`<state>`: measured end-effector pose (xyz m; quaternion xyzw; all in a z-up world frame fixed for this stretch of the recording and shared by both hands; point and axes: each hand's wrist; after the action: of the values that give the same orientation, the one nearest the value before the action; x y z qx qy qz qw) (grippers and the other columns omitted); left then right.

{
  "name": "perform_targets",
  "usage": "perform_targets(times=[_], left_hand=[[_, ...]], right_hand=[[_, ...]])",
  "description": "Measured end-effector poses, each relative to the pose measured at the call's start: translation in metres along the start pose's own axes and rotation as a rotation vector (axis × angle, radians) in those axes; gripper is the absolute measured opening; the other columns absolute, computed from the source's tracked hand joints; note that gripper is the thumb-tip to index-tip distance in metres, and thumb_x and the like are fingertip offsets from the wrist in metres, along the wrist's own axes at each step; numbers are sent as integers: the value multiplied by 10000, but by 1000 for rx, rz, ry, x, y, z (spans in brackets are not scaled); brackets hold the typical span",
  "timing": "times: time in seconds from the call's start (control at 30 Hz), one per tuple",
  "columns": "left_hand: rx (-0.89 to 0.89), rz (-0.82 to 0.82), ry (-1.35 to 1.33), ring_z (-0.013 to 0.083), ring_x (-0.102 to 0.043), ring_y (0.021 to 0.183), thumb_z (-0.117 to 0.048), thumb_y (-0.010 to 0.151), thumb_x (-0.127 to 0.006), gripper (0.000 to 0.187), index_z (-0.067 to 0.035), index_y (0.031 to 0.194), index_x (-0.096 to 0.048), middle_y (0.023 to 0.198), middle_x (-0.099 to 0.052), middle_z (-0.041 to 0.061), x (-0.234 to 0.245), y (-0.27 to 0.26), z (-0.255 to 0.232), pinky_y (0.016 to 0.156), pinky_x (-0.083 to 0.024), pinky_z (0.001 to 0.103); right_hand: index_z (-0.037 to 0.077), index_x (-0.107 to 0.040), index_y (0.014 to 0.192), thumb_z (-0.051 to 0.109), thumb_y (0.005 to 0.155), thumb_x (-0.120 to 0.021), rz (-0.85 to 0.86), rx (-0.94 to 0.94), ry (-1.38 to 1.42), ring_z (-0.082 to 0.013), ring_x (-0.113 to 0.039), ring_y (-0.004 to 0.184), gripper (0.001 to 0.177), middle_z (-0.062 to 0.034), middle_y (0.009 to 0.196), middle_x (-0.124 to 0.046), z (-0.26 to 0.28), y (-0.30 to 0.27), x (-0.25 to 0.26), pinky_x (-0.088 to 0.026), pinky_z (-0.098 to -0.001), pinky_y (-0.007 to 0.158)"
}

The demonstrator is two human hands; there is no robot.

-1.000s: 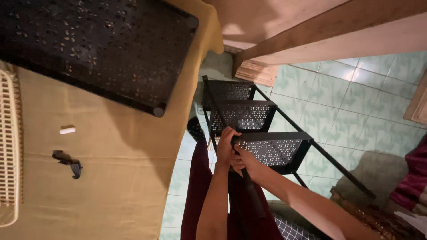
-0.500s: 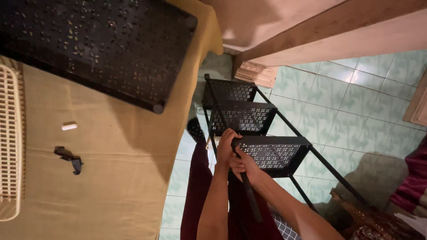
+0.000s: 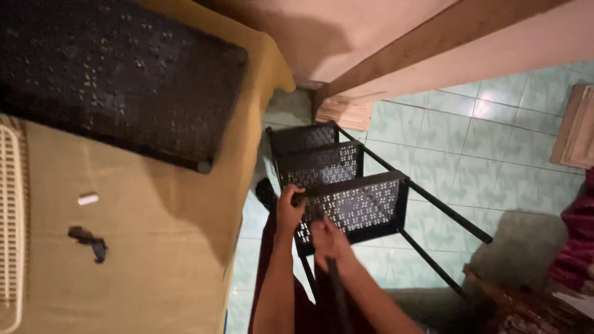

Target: The person assembles a small plastic stool by inserting legs into a perforated seat and attaching a basket underneath. The person repeatedly inserts and removes legs, adjusts the basket, and repositions components on a bed and floor.

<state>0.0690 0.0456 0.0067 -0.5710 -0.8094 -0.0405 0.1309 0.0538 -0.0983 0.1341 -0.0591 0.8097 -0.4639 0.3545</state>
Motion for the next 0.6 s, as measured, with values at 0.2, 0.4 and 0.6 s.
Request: perform_targets(times=[0.2,0.4,0.6], left_hand=[[-8,67,26,354,-624,1151,37,750,-783,391,-47,1093,-615,1157,-615,162,6,-17,-2,1007,-501,410],[-28,19,153,393,-601,1139,51,701,-786,372,-31,1024,-621,1183,-593,189,11,0,-14,973,-490,422],[-8,-5,197,378,-635,1055,16,697,-816,374,-47,1014,-628,1052,-644,153,8,14,-6,953,-505,435]], right_hand=[[70,-506,932,408,1108,-458,289,-183,48,-82,-360,434,384,23,618,-362,37,-2,-1,-297,-221,345],[65,-516,935,408,1104,-456,272,-214,20,-61,-317,411,387,37,607,-357,28,10,6,-282,-208,331],[66,-531,965,382,1091,-465,278,-70,-9,-58,-313,422,347,34,626,-368,42,9,24,-282,-201,338]])
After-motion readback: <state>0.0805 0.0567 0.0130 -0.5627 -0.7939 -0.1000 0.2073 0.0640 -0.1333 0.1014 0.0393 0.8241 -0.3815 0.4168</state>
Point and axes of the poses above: each hand's wrist, its own y-axis towards the middle knuckle, its own x-axis out of the back of the hand, z = x × y
